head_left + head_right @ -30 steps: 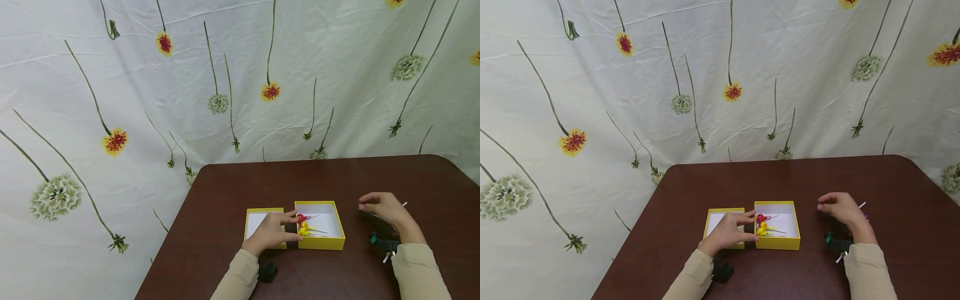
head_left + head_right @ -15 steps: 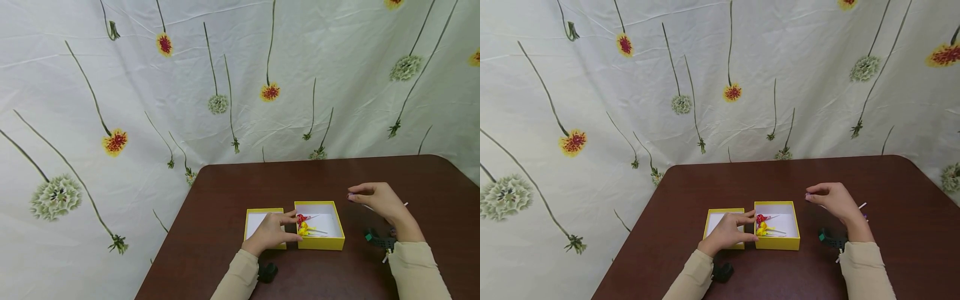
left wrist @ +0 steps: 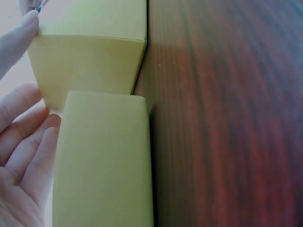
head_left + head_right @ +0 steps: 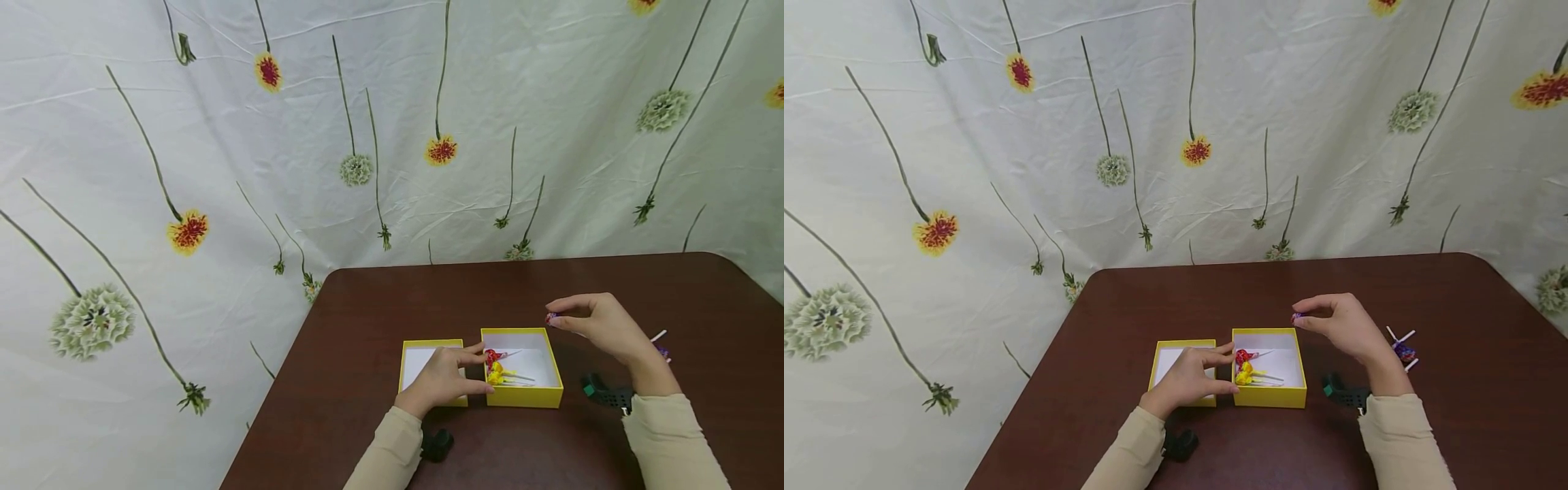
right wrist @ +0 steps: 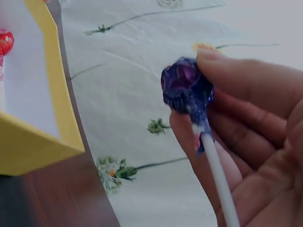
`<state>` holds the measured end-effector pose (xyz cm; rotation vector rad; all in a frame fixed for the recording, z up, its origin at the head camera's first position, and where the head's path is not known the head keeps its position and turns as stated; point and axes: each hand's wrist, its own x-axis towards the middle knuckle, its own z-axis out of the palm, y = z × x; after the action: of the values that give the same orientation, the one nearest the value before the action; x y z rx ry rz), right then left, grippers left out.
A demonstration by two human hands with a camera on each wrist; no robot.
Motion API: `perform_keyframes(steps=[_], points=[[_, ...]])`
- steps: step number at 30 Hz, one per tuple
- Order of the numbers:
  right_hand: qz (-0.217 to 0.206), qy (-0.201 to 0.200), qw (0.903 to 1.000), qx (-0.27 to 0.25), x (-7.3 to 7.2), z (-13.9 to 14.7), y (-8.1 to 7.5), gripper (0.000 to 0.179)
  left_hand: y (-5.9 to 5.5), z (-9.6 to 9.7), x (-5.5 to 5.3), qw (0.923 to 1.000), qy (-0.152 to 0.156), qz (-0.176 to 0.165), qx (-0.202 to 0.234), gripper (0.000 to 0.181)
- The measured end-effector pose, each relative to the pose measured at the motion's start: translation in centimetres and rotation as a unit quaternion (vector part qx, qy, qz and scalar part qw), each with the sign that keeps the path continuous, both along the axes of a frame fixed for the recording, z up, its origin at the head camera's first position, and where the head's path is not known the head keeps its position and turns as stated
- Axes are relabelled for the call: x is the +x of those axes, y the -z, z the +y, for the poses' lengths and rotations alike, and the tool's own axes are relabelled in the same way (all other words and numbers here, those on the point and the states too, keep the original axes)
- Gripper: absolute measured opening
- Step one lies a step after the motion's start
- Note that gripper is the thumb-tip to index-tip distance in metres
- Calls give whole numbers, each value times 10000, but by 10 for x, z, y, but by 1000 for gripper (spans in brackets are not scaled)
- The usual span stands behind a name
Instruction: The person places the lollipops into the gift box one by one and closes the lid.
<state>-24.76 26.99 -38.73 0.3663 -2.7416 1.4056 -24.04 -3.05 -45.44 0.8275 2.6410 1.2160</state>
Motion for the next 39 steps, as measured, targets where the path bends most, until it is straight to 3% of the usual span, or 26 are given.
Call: perform_keyframes(steps=[7,17,24,33,39], points=[[-89,-419,9990,-103,-1,-19,2,28,-1,1,0,9999,-9,130,-93,55],[19,-933,9953,-248,-6,-39,11,24,1,0,-1,10000,23,54,-2,55],[-274,-1336,9896,-460,-10,-52,24,22,1,0,0,9999,48,130,-19,54],[-549,-1632,9835,-559,-15,-63,39,20,2,0,-1,9997,80,241,-52,54],[-588,-1597,9843,-471,-18,-64,44,20,2,0,-3,9996,107,276,-24,54]])
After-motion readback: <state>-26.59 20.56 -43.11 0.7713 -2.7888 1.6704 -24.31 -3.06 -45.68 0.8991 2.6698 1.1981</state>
